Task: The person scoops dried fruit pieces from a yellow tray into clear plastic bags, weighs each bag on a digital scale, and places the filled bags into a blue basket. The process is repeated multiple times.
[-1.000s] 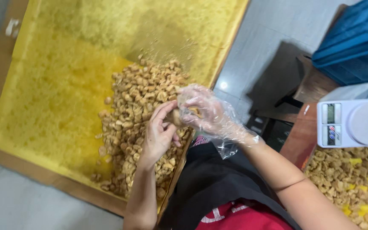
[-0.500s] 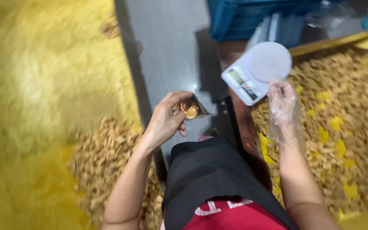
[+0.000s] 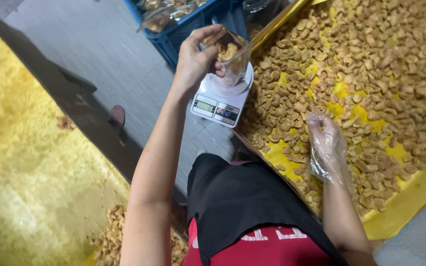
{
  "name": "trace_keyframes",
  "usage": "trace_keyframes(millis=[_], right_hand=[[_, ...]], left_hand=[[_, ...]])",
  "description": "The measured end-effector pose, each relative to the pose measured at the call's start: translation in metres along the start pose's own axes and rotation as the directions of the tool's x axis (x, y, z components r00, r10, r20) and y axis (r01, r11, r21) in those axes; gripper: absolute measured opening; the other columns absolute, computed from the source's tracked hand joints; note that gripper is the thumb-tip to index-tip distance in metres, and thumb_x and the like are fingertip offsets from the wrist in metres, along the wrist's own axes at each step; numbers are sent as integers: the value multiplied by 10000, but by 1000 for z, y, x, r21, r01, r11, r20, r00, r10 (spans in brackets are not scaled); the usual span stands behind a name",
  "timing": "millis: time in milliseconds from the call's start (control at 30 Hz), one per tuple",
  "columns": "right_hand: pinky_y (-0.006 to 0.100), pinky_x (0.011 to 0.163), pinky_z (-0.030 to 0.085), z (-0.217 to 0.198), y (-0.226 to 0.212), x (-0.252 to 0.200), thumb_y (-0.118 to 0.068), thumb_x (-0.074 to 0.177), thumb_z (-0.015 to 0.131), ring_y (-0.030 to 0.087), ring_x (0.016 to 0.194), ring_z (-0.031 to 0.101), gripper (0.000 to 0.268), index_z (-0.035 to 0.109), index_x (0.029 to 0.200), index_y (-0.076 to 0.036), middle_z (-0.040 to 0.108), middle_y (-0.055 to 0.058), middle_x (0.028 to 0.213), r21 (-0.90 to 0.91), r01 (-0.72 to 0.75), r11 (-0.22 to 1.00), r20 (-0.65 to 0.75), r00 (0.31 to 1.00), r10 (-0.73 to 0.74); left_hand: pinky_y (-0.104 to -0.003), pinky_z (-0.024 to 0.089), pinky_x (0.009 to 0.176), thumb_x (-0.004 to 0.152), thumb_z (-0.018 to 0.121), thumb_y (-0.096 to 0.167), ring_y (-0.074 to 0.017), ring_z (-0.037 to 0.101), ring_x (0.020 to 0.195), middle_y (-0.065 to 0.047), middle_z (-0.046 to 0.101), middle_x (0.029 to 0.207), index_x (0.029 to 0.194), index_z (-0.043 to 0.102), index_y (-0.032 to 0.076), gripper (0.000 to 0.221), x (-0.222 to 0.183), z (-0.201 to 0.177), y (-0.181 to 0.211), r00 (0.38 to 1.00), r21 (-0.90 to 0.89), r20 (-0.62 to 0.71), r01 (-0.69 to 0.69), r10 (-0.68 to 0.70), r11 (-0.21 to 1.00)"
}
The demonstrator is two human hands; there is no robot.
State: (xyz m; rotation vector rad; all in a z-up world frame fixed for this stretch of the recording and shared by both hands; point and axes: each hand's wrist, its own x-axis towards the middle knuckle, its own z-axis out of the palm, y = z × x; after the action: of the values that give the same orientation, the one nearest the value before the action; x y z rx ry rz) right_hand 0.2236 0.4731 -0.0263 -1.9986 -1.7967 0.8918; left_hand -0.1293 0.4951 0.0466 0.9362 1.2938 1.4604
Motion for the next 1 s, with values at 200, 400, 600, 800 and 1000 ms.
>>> trace_keyframes(millis=[200, 400, 600, 800, 1000], right_hand=[[475, 1018, 437, -7, -25, -19, -365, 1044, 601, 354, 1242, 582, 371, 668, 1321, -127, 606, 209, 1368, 136, 3, 991, -20, 1000, -1], [476, 965, 526, 15, -16, 6, -323, 1015, 604, 345, 1034, 705, 344, 703, 1290, -141, 744, 198, 1137, 18, -98, 995, 62, 993, 97], [464, 885, 546, 43, -9, 29, -298, 1004, 655, 344, 1027, 698, 304, 715, 1215, -87, 732, 183, 1158, -34, 283, 959, -88, 955, -285], [474, 903, 533, 43, -32, 15, -364, 1010, 589, 336, 1016, 701, 331, 713, 1218, -138, 727, 154, 1185, 55, 155, 986, 5, 988, -155], [481, 1024, 488, 44, -42, 9, -365, 999, 590, 348, 1207, 634, 356, 704, 1233, -122, 674, 143, 1345, -48, 350, 936, 22, 937, -349]], left_hand=[[-289, 649, 725, 987, 670, 12, -188, 667, 946, -215, 526, 1414, 1378, 601, 20, 397, -10, -5, 17, 949, 435, 47, -300, 312, 849], [-433, 513, 1080, 987, 745, 255, -323, 623, 1299, -134, 623, 1443, 1323, 675, 86, 382, -159, -8, 5, 779, 407, 620, -423, 96, 809], [-385, 342, 1172, 1057, 416, 524, -252, 453, 1364, -145, 454, 1550, 1466, 491, 57, 625, -189, -57, -170, 581, 572, 531, 292, -617, 767], [-306, 606, 789, 1131, 273, 599, -243, 740, 851, -220, 791, 1001, 1168, 783, -82, 851, -189, -120, -103, 639, 358, 388, 560, -664, 747], [-289, 471, 957, 969, 726, 263, -168, 604, 1089, -80, 575, 1221, 1396, 382, 38, 593, -80, -91, 14, 912, 512, 331, -388, 241, 766]])
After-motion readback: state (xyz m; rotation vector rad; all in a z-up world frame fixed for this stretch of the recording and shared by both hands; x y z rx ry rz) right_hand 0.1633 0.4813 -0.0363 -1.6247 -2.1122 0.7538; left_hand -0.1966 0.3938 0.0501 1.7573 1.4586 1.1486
